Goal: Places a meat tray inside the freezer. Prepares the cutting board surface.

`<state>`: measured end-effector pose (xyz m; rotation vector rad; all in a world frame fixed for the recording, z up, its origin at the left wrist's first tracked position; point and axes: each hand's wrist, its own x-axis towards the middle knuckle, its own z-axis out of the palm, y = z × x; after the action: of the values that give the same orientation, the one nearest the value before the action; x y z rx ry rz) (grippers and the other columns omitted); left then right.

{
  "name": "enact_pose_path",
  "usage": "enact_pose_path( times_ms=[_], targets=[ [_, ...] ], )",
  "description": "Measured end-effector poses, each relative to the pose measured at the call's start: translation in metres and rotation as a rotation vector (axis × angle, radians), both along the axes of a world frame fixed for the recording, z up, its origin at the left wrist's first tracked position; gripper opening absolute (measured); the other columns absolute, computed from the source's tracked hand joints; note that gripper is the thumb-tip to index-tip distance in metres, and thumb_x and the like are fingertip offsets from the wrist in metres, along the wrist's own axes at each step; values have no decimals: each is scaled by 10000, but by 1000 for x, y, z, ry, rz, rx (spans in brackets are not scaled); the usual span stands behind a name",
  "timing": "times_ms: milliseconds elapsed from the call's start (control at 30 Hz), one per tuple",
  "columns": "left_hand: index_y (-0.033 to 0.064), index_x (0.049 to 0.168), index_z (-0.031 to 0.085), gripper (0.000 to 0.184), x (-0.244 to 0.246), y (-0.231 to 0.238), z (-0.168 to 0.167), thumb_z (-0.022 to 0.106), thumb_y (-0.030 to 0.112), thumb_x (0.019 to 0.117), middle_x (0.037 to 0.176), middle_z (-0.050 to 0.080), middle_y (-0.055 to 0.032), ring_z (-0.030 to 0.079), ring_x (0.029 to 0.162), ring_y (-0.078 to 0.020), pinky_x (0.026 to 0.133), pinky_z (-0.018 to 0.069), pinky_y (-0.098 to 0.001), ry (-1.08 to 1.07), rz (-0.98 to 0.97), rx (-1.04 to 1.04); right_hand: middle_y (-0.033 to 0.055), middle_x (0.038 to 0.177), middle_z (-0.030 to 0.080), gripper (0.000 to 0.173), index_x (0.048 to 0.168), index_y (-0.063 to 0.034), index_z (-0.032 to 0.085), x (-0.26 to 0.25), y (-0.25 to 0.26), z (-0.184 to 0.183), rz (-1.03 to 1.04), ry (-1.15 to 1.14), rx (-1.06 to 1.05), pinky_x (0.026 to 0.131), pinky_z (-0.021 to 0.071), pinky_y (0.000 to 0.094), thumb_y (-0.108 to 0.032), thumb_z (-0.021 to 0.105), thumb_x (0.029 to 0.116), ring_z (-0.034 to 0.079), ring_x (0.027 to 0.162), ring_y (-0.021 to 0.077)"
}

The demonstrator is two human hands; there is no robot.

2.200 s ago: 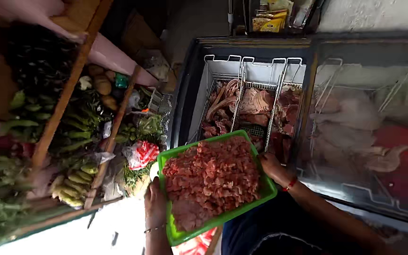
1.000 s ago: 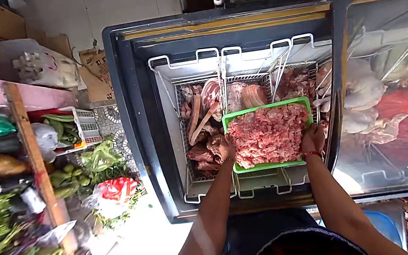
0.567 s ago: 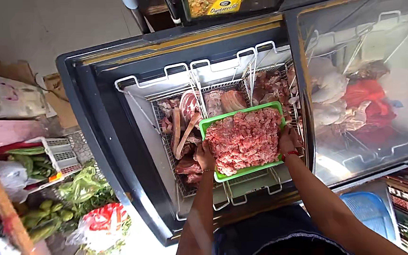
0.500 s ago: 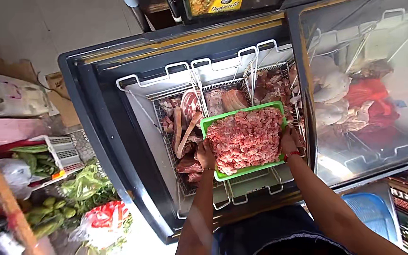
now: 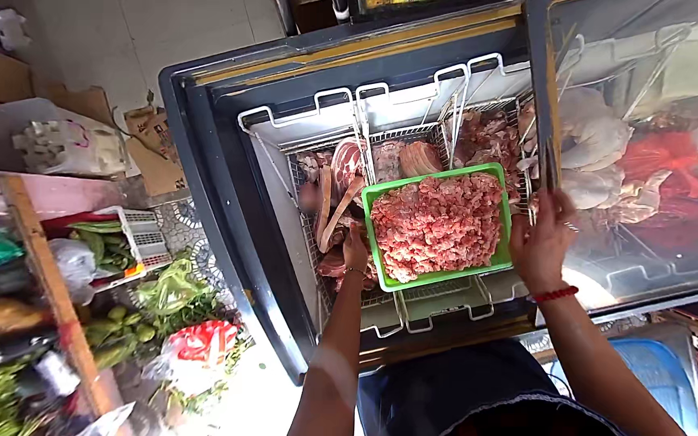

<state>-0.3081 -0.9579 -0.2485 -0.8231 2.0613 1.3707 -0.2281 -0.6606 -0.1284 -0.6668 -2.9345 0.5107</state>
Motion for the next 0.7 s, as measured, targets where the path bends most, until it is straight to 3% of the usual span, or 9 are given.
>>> enact_pose_path(
  times_ms=[67, 167, 300, 400, 567, 700],
  targets=[
    [-64, 1269, 567, 573, 0, -9, 13, 207, 363, 1143, 929, 634, -146, 608, 722, -179, 695, 537, -351, 69, 25, 35, 393, 1456, 440, 513, 1470, 82, 461, -12, 21, 15, -190, -129, -49, 1089, 367, 672, -138, 535, 1012, 460, 1326, 570],
    [-72, 1336, 504, 477, 11, -32, 48, 250, 280, 1138, 926, 628, -97, 612, 681, -102, 652, 544, -273, 267, 68, 68, 363, 1299, 560, 377, 1328, 88, 588, -23, 29, 26, -281, -203, -114, 1002, 442, 653, -132, 517, 1030, 567, 1199, 524],
    [-100, 1270, 466, 399, 50, -85, 102, 253, 188, 1093, 844, 604, 0, 609, 669, -44, 654, 561, -240, 622, 170, 132, 346, 1283, 579, 379, 1305, 91, 579, -30, 15, 32, -358, -252, -183, 1014, 444, 640, -145, 522, 1014, 576, 1205, 498],
    [-41, 1252, 426, 336, 84, -129, 127, 229, 175, 1086, 813, 613, 80, 614, 640, -5, 611, 564, -202, 798, 309, 109, 353, 1275, 596, 404, 1358, 99, 548, -33, -21, 43, -255, -322, -236, 1026, 448, 625, -121, 487, 1025, 593, 1202, 489],
    [-43, 1305, 377, 355, 144, -179, 148, 196, 179, 1096, 800, 621, 77, 604, 576, -7, 560, 547, -188, 837, 588, 5, 290, 1204, 647, 355, 1317, 68, 587, -40, -123, 54, 9, -403, -378, 979, 501, 572, -131, 474, 1045, 650, 1117, 420],
    [-64, 1338, 364, 375, 205, -198, 153, 263, 203, 1095, 826, 615, 62, 600, 580, -1, 565, 548, -188, 810, 675, -66, 284, 1305, 612, 373, 1345, 57, 593, -53, -210, 53, 279, -412, -539, 1066, 468, 521, -121, 512, 1028, 601, 1232, 385]
  ],
)
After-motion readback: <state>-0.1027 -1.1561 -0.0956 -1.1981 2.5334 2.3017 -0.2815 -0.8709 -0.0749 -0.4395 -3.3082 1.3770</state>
